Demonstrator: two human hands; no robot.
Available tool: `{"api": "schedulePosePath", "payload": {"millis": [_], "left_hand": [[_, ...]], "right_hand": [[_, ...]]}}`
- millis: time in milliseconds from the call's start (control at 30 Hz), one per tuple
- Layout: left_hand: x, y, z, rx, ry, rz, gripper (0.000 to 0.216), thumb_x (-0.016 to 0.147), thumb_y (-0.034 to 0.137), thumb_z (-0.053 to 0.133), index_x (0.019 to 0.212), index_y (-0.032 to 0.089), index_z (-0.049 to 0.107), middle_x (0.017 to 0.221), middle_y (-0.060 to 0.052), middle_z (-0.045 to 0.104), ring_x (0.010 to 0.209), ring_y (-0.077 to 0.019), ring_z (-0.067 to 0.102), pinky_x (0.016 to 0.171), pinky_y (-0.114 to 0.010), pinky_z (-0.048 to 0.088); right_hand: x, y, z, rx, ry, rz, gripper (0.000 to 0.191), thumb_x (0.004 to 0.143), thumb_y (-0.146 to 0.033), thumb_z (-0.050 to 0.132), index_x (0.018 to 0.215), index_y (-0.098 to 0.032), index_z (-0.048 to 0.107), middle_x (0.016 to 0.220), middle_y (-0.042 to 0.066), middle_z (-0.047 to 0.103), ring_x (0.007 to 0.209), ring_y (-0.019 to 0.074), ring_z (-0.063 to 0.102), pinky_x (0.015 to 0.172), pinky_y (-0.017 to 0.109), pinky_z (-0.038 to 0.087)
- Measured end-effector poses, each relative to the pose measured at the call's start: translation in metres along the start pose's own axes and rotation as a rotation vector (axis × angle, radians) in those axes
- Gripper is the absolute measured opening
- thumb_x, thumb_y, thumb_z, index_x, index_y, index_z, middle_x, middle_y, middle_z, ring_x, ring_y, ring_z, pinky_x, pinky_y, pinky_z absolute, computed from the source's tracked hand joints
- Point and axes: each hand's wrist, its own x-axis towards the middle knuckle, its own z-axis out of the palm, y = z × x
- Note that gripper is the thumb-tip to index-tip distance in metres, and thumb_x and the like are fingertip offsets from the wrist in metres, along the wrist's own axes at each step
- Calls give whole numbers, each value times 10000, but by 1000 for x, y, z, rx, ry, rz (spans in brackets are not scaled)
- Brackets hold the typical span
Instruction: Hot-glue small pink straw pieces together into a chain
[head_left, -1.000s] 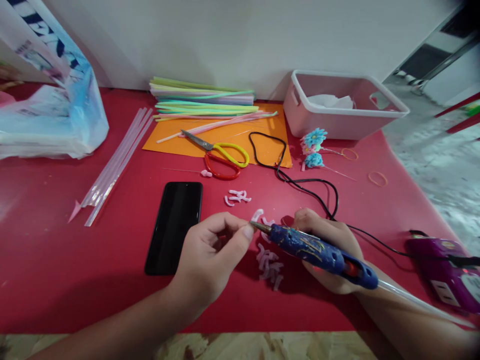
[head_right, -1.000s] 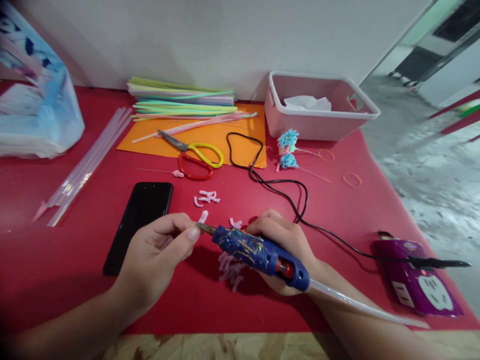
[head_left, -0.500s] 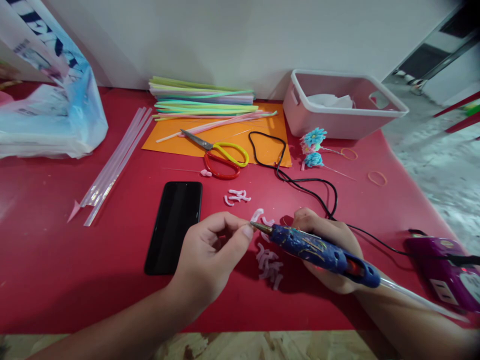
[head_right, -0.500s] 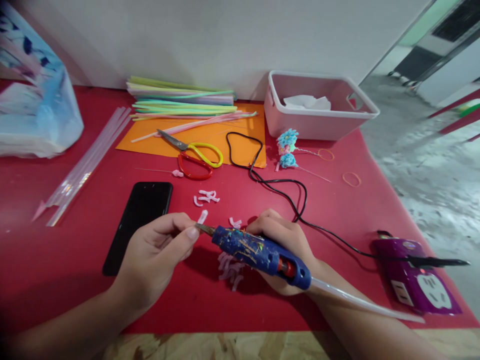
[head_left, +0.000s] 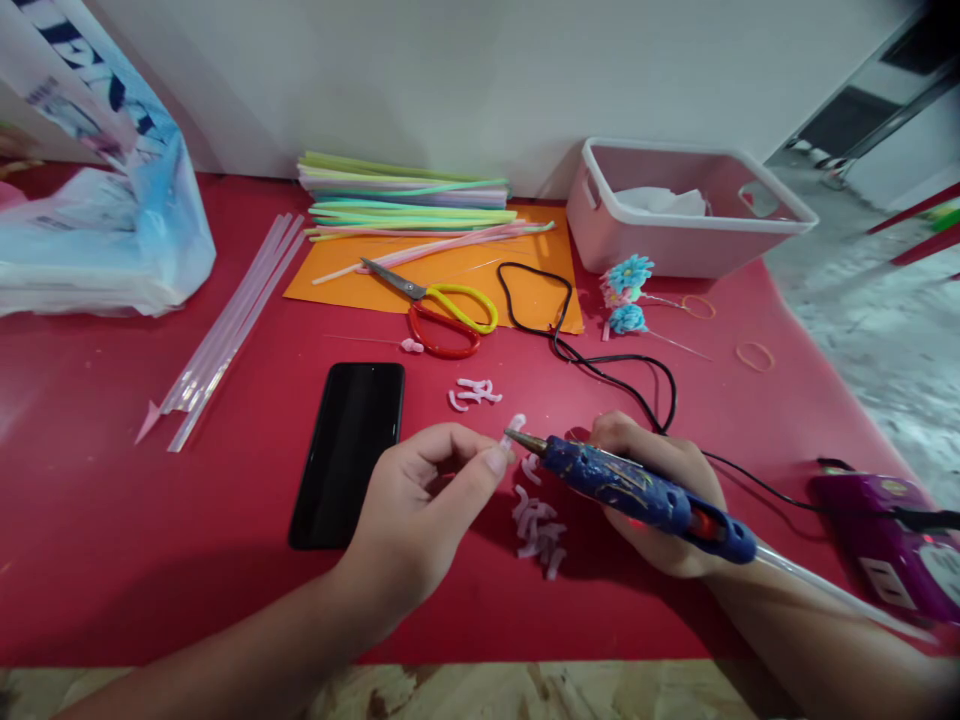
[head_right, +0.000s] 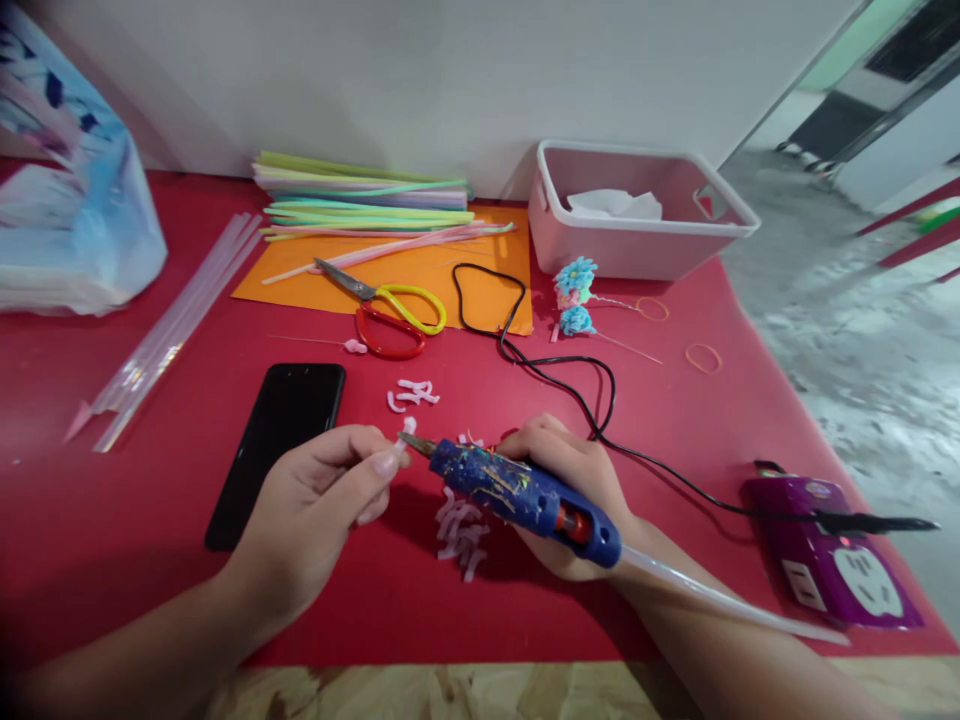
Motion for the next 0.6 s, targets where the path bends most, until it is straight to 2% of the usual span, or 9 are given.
{"api": "schedulePosePath", "payload": {"millis": [100, 267, 600], "left_hand": [[1, -1, 0, -127, -39, -110, 216, 847, 256, 722, 663, 168, 652, 584, 57, 512, 493, -34, 385, 473, -146, 330], [2, 4, 3, -315, -100, -254, 209, 793, 262, 772, 629, 164, 687, 539, 53, 486, 477, -44, 365, 441, -141, 343], [-1, 9, 5, -405, -105, -302, 232, 769, 223, 767, 583, 150, 649, 510, 55, 461, 468, -42, 336, 430, -130, 342]], "right_hand": [[-2, 1, 0, 9, 30, -4, 245, 744, -99, 636, 927, -243, 560, 788, 0, 585, 683, 160, 555, 595, 291, 410], [-2, 1, 3, 120, 69, -33, 224, 733, -86, 630, 884, -237, 564, 736, -3, 556, 664, 168, 501, 617, 315, 396], [-1, 1, 4, 64, 49, -70, 183, 737, -121, 614, 862, -240, 552, 750, 24, 585, 687, 188, 502, 619, 333, 413]]}}
